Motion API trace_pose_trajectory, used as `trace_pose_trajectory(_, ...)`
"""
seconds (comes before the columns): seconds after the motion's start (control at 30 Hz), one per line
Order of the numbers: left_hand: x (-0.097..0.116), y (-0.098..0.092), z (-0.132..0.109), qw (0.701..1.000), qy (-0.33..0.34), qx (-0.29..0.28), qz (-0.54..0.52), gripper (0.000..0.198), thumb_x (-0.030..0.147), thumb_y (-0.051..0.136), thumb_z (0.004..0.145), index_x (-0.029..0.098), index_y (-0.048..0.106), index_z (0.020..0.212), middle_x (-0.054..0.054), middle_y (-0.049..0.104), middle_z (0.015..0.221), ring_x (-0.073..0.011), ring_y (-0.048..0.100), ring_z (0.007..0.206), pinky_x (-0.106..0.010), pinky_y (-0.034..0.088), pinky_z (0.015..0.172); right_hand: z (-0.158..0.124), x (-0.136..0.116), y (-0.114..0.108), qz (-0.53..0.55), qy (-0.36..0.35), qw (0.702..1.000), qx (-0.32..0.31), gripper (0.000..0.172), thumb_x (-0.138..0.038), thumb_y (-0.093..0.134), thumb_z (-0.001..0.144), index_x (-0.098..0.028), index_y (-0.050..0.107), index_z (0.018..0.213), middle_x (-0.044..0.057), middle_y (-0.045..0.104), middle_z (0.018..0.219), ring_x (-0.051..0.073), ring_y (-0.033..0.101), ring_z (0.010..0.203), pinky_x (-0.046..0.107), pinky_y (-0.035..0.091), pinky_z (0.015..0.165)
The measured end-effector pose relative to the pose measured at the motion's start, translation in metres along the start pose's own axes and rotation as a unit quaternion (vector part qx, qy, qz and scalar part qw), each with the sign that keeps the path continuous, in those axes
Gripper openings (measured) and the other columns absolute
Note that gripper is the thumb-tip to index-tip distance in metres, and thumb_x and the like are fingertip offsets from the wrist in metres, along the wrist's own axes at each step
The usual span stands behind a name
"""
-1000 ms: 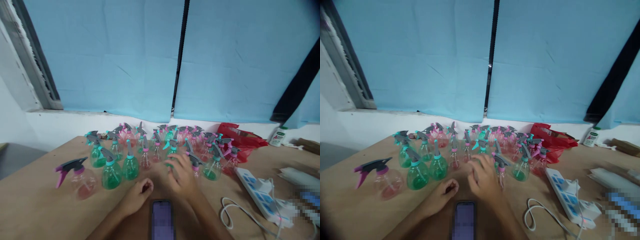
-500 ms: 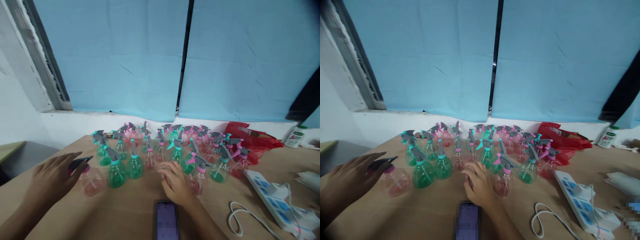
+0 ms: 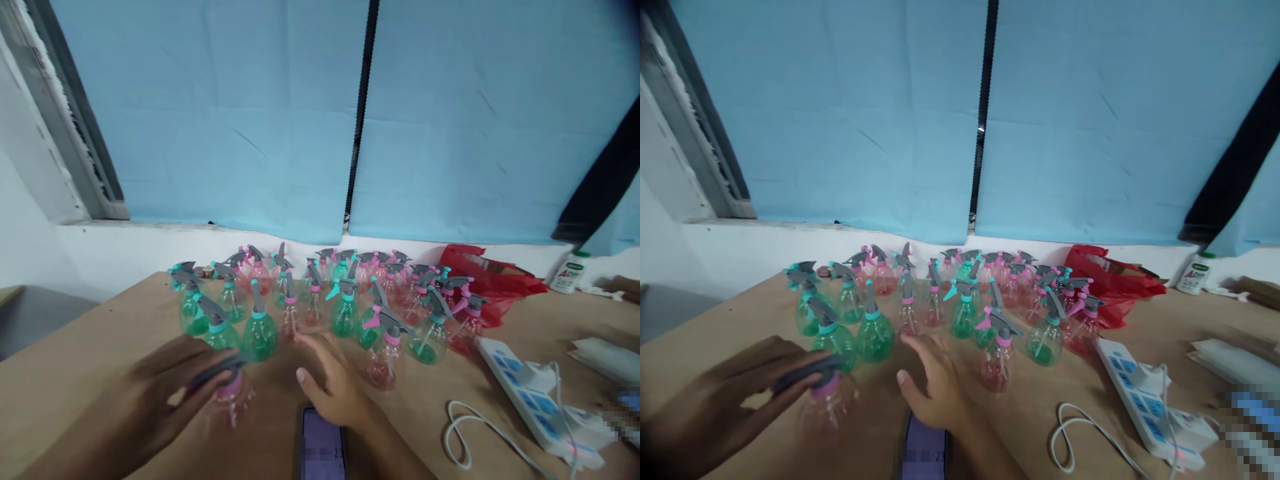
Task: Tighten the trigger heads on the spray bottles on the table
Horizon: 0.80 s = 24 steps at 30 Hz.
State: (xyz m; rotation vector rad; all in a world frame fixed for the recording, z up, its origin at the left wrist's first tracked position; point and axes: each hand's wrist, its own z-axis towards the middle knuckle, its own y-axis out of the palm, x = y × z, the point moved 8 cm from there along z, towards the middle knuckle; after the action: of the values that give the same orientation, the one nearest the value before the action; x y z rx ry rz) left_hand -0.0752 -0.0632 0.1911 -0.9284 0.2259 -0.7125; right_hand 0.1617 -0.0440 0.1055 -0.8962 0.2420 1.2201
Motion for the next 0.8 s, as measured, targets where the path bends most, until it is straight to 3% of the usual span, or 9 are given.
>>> trace_pose_trajectory(0.07,0.031,0.020,0.017,0.995,0.057,-0.063,-0.054,0.030,0.039,0.061,0.092,0.041,0.069,0.121,0.001,0.075,0.108,-0.0222,0.068,0.091,-0.031,0.056,0.078,-0.001,0.000,0.007,0.061,0.012,0.998,-0.018,0.066,-0.027,0.063,0.090,-0.028,0.037,0.151,0.009,0.051,0.147,0.026,0.047,0.135,0.046,0.035,0.115)
trace_pose_trajectory(0.13,0.052,0.040,0.033,0.984,0.088,-0.116,-0.106,0.029,0.034,0.057,0.096,0.035,0.067,0.123,-0.001,0.074,0.109,-0.0211,0.067,0.095,-0.031,0.055,0.082,-0.002,0.003,0.013,0.127,0.018,0.992,-0.022,0.070,-0.030,0.065,0.089,-0.028,0.035,0.152,0.009,0.048,0.150,0.027,0.046,0.138,0.046,0.036,0.115)
trace_pose_trajectory(0.2,0.064,0.056,0.048,0.973,0.113,-0.138,-0.147,0.023,0.030,0.057,0.098,0.031,0.066,0.119,-0.001,0.073,0.106,-0.0190,0.064,0.096,-0.028,0.051,0.084,0.000,0.006,0.016,0.191,0.023,0.981,-0.013,0.063,-0.030,0.066,0.089,-0.027,0.043,0.147,0.009,0.054,0.145,0.026,0.053,0.131,0.044,0.042,0.110)
trace_pose_trajectory(0.27,0.067,0.074,0.059,0.964,0.121,-0.161,-0.175,0.018,0.029,0.056,0.099,0.028,0.066,0.114,-0.001,0.072,0.104,-0.0183,0.061,0.098,-0.028,0.048,0.086,0.003,0.008,0.016,0.228,0.023,0.973,0.001,0.045,-0.029,0.065,0.089,-0.026,0.058,0.134,0.008,0.063,0.133,0.026,0.060,0.121,0.042,0.046,0.105)
trace_pose_trajectory(0.33,0.067,0.089,0.069,0.959,0.115,-0.170,-0.197,0.016,0.030,0.056,0.100,0.026,0.066,0.111,-0.001,0.071,0.103,-0.0184,0.059,0.099,-0.028,0.046,0.089,0.008,0.011,0.012,0.233,0.019,0.972,0.024,0.027,-0.028,0.064,0.089,-0.024,0.067,0.116,0.007,0.068,0.119,0.024,0.063,0.112,0.041,0.048,0.101)
trace_pose_trajectory(0.43,0.067,0.108,0.082,0.949,0.105,-0.184,-0.232,0.017,0.034,0.055,0.100,0.025,0.065,0.111,-0.003,0.068,0.105,-0.0197,0.057,0.105,-0.030,0.047,0.091,0.015,0.023,0.003,0.217,0.026,0.974,0.060,0.019,-0.026,0.065,0.087,-0.022,0.069,0.105,0.006,0.070,0.105,0.022,0.064,0.100,0.037,0.050,0.093)
trace_pose_trajectory(0.57,0.068,0.119,0.094,0.952,0.105,-0.162,-0.236,0.032,0.034,0.054,0.100,0.028,0.055,0.132,-0.007,0.058,0.131,-0.0238,0.047,0.127,-0.039,0.038,0.110,0.020,0.053,-0.004,0.201,0.053,0.975,0.079,0.010,-0.020,0.061,0.080,-0.020,0.066,0.088,0.000,0.063,0.082,0.015,0.055,0.074,0.028,0.049,0.073)
trace_pose_trajectory(0.7,0.042,0.132,0.092,0.964,0.013,-0.105,-0.245,0.048,0.038,0.052,0.100,0.030,0.040,0.146,-0.009,0.048,0.141,-0.0250,0.042,0.135,-0.041,0.038,0.112,0.017,0.081,-0.006,0.211,0.146,0.965,0.063,0.015,-0.022,0.062,0.079,-0.019,0.067,0.093,-0.006,0.051,0.068,0.009,0.041,0.058,0.021,0.039,0.057)
trace_pose_trajectory(0.8,0.012,0.145,0.075,0.961,-0.046,-0.063,-0.266,0.038,0.040,0.050,0.100,0.028,0.048,0.136,-0.008,0.057,0.133,-0.0238,0.052,0.125,-0.039,0.042,0.107,0.020,0.082,-0.004,0.244,0.182,0.952,0.025,0.026,-0.028,0.070,0.076,-0.021,0.069,0.101,-0.006,0.053,0.068,0.010,0.045,0.058,0.021,0.040,0.057)
